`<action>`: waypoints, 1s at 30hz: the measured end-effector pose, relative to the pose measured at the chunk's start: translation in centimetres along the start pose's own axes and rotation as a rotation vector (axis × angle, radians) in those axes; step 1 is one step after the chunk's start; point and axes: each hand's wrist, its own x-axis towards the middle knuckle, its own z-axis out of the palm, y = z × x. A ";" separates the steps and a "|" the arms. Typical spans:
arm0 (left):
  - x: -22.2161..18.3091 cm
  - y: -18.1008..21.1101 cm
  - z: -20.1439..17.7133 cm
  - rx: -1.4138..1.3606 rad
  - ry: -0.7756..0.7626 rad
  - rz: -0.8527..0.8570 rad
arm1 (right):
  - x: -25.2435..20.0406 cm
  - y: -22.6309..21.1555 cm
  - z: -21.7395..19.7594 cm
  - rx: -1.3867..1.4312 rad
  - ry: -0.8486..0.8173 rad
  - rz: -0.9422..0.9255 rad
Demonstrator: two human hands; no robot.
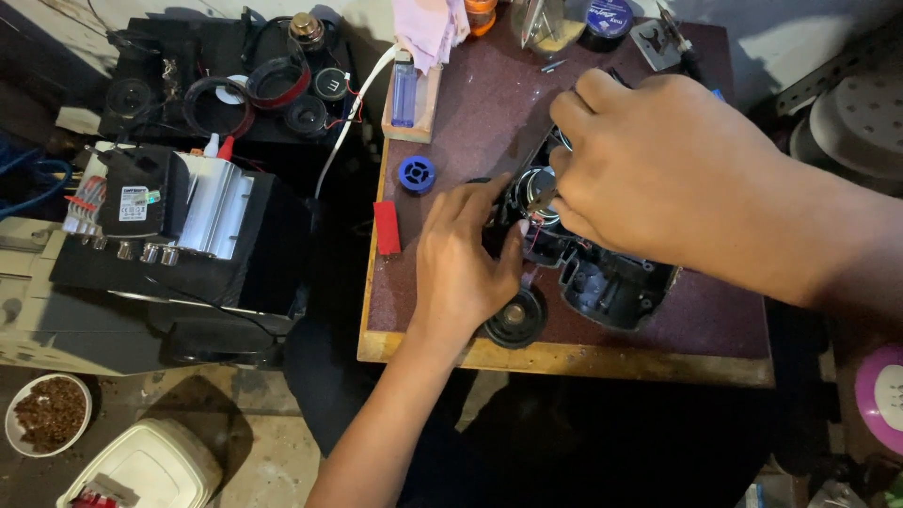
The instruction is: Disassembling a portable speaker to access and remove internal components like drivers and circuit boards.
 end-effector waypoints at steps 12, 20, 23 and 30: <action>-0.2 -0.4 0.3 0.008 -0.005 -0.001 | 1.1 -0.9 -0.4 0.042 -0.087 -0.004; 0.0 -0.3 0.2 0.012 0.002 0.012 | 1.5 -0.7 -0.8 0.024 -0.189 -0.006; -0.1 -0.3 0.2 0.006 0.002 0.005 | 1.4 -0.6 -0.6 0.041 -0.153 -0.001; 0.0 -0.1 0.0 0.000 -0.014 -0.020 | 1.7 -0.3 -0.1 0.067 -0.203 -0.062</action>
